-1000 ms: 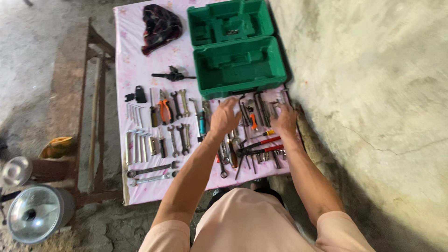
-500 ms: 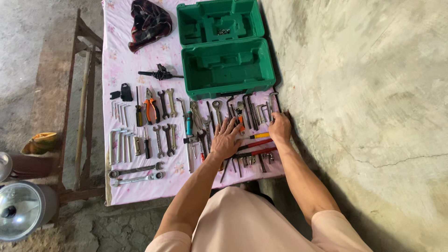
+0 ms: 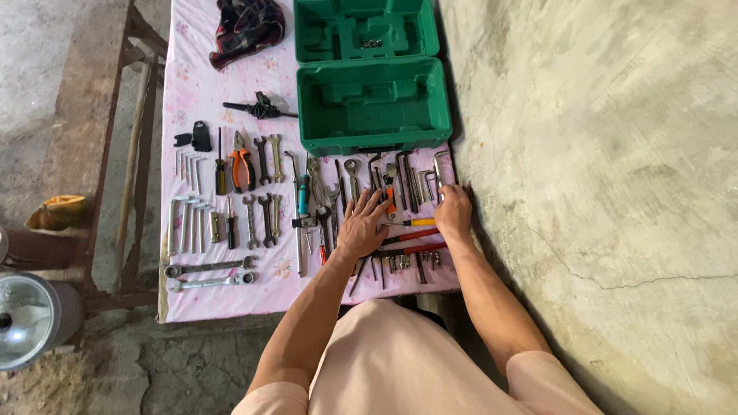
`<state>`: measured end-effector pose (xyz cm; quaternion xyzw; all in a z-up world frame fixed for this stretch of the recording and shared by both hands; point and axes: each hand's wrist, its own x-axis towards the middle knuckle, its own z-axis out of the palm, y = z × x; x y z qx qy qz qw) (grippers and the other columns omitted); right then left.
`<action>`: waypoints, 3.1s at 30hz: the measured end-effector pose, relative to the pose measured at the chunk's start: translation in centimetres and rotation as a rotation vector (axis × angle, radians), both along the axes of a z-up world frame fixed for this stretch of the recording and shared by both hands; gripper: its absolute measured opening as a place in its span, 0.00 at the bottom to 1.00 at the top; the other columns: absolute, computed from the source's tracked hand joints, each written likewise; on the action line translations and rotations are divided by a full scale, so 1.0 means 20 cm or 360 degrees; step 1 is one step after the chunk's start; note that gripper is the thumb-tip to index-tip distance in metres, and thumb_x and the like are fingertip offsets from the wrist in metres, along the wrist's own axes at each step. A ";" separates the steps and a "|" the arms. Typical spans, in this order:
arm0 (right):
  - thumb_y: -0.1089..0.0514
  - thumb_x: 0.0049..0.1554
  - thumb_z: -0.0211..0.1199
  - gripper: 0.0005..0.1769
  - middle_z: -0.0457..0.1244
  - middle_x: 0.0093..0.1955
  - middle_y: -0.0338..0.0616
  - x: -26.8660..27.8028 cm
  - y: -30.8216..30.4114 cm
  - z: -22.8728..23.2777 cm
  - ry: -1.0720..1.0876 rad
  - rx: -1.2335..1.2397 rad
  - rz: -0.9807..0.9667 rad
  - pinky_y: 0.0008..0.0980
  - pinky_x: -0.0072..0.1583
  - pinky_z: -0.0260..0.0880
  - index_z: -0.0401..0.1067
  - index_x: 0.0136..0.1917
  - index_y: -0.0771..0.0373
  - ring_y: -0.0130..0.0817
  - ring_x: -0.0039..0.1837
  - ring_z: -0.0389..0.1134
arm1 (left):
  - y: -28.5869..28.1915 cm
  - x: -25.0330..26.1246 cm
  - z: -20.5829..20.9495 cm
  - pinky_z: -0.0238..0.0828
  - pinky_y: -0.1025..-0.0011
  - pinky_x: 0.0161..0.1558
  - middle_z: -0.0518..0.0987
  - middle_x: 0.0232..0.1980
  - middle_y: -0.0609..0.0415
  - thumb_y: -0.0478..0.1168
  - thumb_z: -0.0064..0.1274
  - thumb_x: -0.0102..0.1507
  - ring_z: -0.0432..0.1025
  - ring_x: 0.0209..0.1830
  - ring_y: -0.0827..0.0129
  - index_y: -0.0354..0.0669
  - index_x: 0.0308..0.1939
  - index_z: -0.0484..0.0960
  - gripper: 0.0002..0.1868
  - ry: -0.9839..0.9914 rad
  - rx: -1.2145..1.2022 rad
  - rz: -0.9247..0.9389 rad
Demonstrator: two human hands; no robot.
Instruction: The person opens a green toolbox and arranges various hand tools on a pink cloth laid on a wooden table. They handle wrenches, screwdrivers, pliers, and sockets, moving them into rows and occasionally inspecting or adjusting them. The toolbox remains open beside the arranged tools throughout the clip.
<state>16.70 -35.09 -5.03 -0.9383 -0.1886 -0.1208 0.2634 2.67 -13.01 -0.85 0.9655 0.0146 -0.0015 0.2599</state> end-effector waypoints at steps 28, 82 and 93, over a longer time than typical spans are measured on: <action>0.52 0.53 0.72 0.10 0.61 0.63 0.46 -0.11 0.15 0.21 0.0154 -0.0412 -0.0157 0.50 0.61 0.65 0.81 0.44 0.59 0.50 0.64 0.58 | 0.02 0.02 0.02 0.34 0.51 0.79 0.51 0.83 0.57 0.49 0.56 0.63 0.40 0.84 0.57 0.63 0.76 0.62 0.37 0.0180 0.0062 -0.0027; 0.61 0.55 0.61 0.35 0.62 0.68 0.54 -0.41 1.14 0.33 0.0626 -0.0235 0.1137 0.47 0.69 0.63 0.59 0.76 0.54 0.55 0.69 0.62 | 0.72 -0.27 -0.18 0.73 0.49 0.45 0.83 0.38 0.36 0.46 0.59 0.59 0.77 0.41 0.40 0.38 0.38 0.85 0.14 -0.0105 -0.0193 0.1299; 0.63 0.55 0.60 0.34 0.58 0.70 0.51 -0.50 1.20 0.34 0.0766 -0.0341 0.0984 0.46 0.66 0.66 0.65 0.74 0.51 0.52 0.70 0.61 | 0.76 -0.26 -0.14 0.73 0.49 0.47 0.83 0.41 0.38 0.45 0.59 0.58 0.77 0.43 0.42 0.40 0.39 0.85 0.12 -0.0067 -0.0201 0.1239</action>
